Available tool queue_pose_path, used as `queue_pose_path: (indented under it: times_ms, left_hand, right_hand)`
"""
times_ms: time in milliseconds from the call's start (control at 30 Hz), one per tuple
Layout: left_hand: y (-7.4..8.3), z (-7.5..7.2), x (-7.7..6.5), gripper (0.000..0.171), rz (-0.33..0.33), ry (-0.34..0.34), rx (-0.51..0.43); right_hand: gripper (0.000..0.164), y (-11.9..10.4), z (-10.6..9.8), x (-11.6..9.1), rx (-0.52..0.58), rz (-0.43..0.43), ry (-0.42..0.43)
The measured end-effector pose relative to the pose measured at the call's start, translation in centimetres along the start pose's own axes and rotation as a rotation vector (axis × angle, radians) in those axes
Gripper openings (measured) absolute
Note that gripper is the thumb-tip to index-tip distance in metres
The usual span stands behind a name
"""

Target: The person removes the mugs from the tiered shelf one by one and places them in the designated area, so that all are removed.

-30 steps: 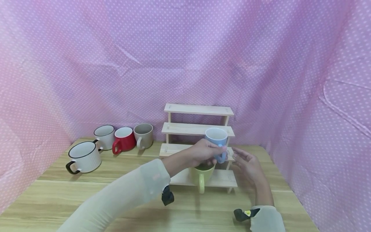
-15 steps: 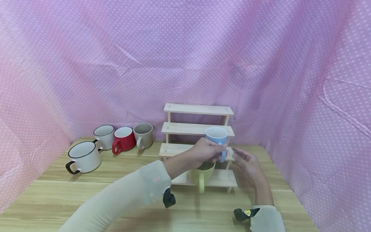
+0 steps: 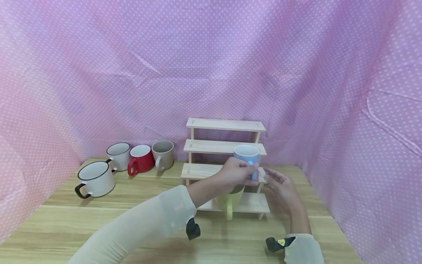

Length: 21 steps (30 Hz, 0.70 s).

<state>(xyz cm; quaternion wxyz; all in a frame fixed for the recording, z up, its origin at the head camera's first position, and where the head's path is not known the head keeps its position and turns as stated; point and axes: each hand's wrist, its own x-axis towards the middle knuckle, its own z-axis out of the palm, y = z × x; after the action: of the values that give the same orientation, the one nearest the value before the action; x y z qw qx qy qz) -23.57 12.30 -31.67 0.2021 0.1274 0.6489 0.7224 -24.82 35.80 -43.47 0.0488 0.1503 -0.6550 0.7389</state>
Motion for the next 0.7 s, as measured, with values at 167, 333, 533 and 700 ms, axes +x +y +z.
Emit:
queue_pose_path:
  times_ms: [167, 333, 533, 700]
  left_hand:
    - [-0.08, 0.3, -0.13, 0.029, 0.022, -0.006, -0.103]
    - [-0.19, 0.31, -0.24, 0.029, 0.031, 0.002, -0.092]
    - [-0.43, 0.07, -0.21, 0.027, 0.054, 0.019, -0.059]
    - [-0.7, -0.31, -0.14, 0.027, 0.071, -0.007, -0.049]
  right_hand:
    - [0.033, 0.04, 0.0, 0.07, 0.004, -0.001, -0.001]
    - [0.033, 0.07, 0.02, 0.08, 0.0, -0.005, -0.001]
    - [0.036, 0.02, 0.05, 0.15, -0.003, 0.003, 0.007]
    - [0.042, 0.03, -0.01, 0.1, -0.03, 0.019, 0.019]
